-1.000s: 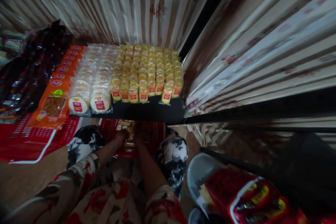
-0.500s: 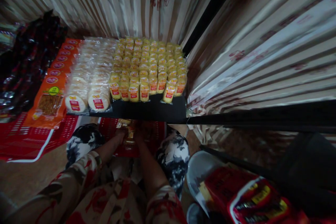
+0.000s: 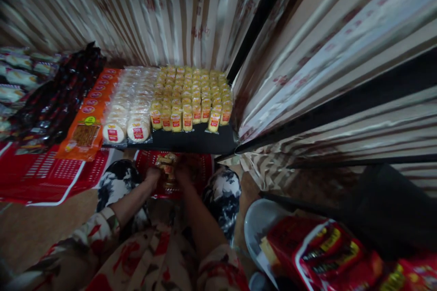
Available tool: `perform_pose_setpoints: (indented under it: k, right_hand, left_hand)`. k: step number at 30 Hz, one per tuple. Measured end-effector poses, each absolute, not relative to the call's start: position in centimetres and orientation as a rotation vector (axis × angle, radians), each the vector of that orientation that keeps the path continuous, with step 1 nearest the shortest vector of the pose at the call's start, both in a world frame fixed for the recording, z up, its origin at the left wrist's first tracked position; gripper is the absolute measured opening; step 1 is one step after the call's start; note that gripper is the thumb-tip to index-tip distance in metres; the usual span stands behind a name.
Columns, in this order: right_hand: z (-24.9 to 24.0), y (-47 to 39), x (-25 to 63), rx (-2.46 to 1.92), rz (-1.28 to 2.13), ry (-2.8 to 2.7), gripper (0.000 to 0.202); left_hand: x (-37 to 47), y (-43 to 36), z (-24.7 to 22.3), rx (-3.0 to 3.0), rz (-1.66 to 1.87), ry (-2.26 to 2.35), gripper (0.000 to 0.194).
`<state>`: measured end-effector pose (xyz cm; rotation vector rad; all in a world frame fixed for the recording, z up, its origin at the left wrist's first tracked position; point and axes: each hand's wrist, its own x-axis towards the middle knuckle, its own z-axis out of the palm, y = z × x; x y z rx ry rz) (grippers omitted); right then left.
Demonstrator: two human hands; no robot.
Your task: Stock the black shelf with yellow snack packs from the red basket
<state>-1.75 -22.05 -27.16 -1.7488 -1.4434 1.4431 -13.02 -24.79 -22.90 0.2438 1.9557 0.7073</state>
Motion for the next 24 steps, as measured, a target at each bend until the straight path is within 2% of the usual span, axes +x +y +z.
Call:
perform_pose_setpoints:
  k: [2,6,12,17,20,24]
  right_hand:
    - [-26.0,-22.2,-1.5,-1.757,1.505,-1.377,0.020]
    - [-23.4,-22.7,-0.8,-1.722,1.560,-1.288,0.020]
    - [-20.1,-23.1,0.4,-1.632,1.554,-1.242,0.026]
    - [-17.4,-23.4,1.7,-1.536,1.538,-1.359,0.022]
    - [-15.1,-23.5,2.7,-1.479,1.318,-1.658,0.022]
    - [-11.5,-23.3,3.7,-1.577,0.718,-1.982,0.029]
  left_hand:
    - [-12.9,-24.8,-21.5,0.223,0.776,1.913,0.019]
    - [-12.8,-24.5,-18.5,0.239,0.937,1.806,0.029]
    - [-12.3,-24.4,-14.6,0.391,1.047,1.695,0.021]
    - [-12.0,-24.4,-12.4,0.632,1.064,1.728,0.030]
    - [-11.8,-23.9,-10.8,0.955,0.958,1.842,0.029]
    - [-10.6,-22.9,-8.3,1.200,0.912,1.886,0.025]
